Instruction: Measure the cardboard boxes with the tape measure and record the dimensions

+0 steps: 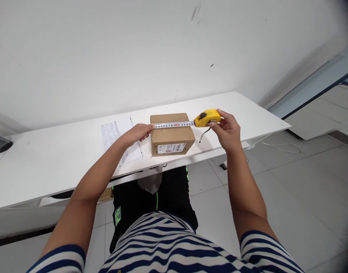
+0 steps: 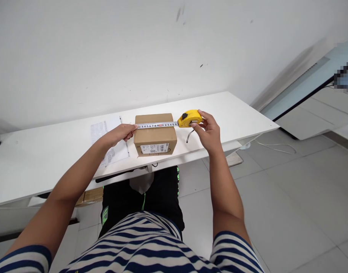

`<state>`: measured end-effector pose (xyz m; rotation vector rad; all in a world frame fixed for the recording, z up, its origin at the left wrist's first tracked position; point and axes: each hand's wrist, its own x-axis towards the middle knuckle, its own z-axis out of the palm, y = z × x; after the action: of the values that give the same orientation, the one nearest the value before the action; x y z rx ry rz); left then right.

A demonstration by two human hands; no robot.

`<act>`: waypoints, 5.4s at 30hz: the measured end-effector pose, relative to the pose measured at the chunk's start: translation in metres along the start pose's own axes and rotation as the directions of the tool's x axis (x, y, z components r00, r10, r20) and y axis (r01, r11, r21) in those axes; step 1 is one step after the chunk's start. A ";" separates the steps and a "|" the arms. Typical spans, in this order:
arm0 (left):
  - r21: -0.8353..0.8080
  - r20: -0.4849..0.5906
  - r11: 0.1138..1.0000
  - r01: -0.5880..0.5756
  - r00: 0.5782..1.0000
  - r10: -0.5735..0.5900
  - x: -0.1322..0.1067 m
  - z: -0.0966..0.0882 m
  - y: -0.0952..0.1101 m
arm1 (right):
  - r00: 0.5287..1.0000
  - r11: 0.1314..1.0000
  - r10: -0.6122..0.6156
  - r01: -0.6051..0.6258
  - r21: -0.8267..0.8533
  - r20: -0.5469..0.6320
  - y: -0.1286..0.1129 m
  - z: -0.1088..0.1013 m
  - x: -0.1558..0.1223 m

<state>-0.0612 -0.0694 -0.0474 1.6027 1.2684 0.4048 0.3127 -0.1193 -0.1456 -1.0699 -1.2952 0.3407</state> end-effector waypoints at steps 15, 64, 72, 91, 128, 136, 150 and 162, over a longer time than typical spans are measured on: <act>-0.013 -0.007 1.000 -0.018 1.000 0.017 0.005 0.001 -0.005 | 1.000 1.000 0.010 -0.010 0.011 0.007 0.000 0.008 -0.003; -0.039 -0.220 0.949 -0.312 0.929 0.296 0.007 -0.027 0.021 | 0.909 0.824 -0.413 0.398 -0.404 0.053 -0.119 0.027 -0.069; 0.497 -0.047 0.835 -0.235 0.954 0.296 0.068 0.004 0.094 | 0.875 0.815 -0.451 0.326 -0.479 -0.173 -0.141 0.114 -0.127; 0.587 -0.013 0.769 -0.253 0.947 0.321 0.075 0.036 0.071 | 0.898 0.879 -0.314 0.153 -0.453 -0.307 -0.143 0.156 -0.114; 0.576 -0.091 0.728 -0.372 0.856 0.509 -0.023 0.010 -0.052 | 0.799 0.993 0.119 -0.090 0.079 -0.589 -0.083 0.118 -0.149; 0.355 -0.481 0.873 -0.334 0.735 0.477 -0.045 0.056 -0.117 | 0.739 0.931 0.347 -0.195 0.309 -0.578 -0.094 0.091 -0.109; 0.391 -0.243 0.890 -0.234 0.907 0.344 -0.027 0.100 -0.100 | 0.868 0.998 0.023 -0.049 -0.040 -0.496 -0.086 0.094 -0.085; 0.293 -0.355 0.805 -0.515 0.724 0.592 -0.105 0.082 -0.049 | 0.960 0.958 -0.281 0.281 -0.058 0.008 -0.111 0.056 -0.076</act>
<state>-0.0665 -0.2038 -0.0927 2.1269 1.1276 1.1113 0.2014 -0.2068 -0.1093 -0.9176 -1.4425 0.0877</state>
